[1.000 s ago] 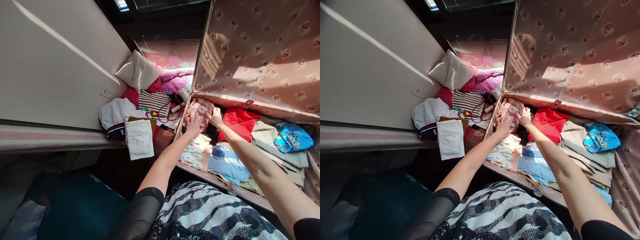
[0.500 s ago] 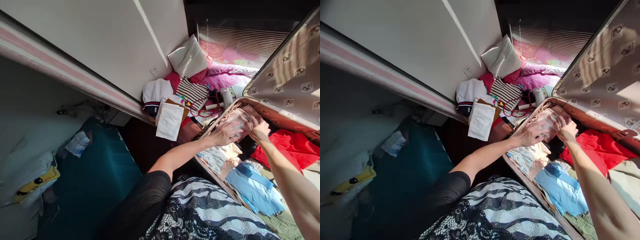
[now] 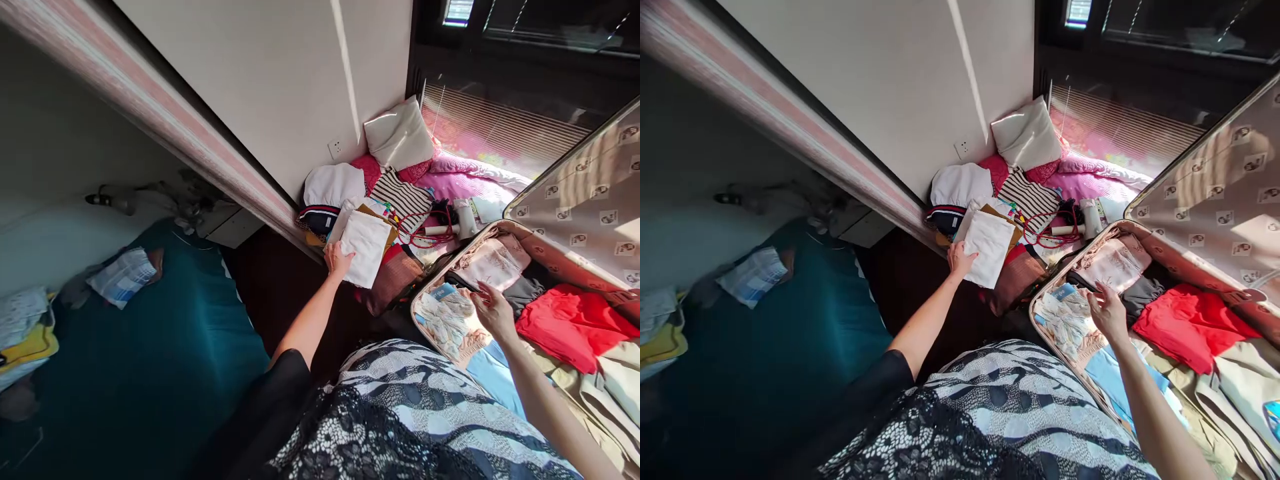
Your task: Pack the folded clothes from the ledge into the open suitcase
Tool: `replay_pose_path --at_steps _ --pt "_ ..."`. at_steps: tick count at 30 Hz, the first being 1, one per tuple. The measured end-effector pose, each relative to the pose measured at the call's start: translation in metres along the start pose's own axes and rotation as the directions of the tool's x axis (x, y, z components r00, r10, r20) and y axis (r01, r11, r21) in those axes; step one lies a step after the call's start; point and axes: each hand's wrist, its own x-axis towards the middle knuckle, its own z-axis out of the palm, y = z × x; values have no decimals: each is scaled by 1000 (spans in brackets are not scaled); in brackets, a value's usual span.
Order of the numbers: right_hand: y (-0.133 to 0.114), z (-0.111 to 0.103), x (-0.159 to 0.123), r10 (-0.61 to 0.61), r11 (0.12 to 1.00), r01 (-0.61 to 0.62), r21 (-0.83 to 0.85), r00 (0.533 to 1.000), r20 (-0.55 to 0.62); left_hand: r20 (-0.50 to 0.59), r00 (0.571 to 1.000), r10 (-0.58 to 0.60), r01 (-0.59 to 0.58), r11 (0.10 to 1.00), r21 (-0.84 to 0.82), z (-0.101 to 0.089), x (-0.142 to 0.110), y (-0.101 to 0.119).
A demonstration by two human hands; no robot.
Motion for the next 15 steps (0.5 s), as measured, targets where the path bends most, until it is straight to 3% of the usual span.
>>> replay_pose_path --at_steps 4,7,12,14,15 --pt "-41 24 -14 -36 993 29 117 998 54 62 998 20 -28 992 124 12 10 -11" --pt "-80 48 -18 -108 973 70 221 980 166 39 989 144 -148 980 130 17 6 -19" --pt "-140 102 0 -148 946 52 320 948 282 -14 946 323 -323 943 -84 25 -33 -44" --pt "-157 124 14 -144 944 43 326 946 292 -18 976 218 -214 936 -279 30 -53 -57" --pt "-165 135 20 -143 943 39 329 944 296 9 996 91 -81 918 -388 32 -62 -63"
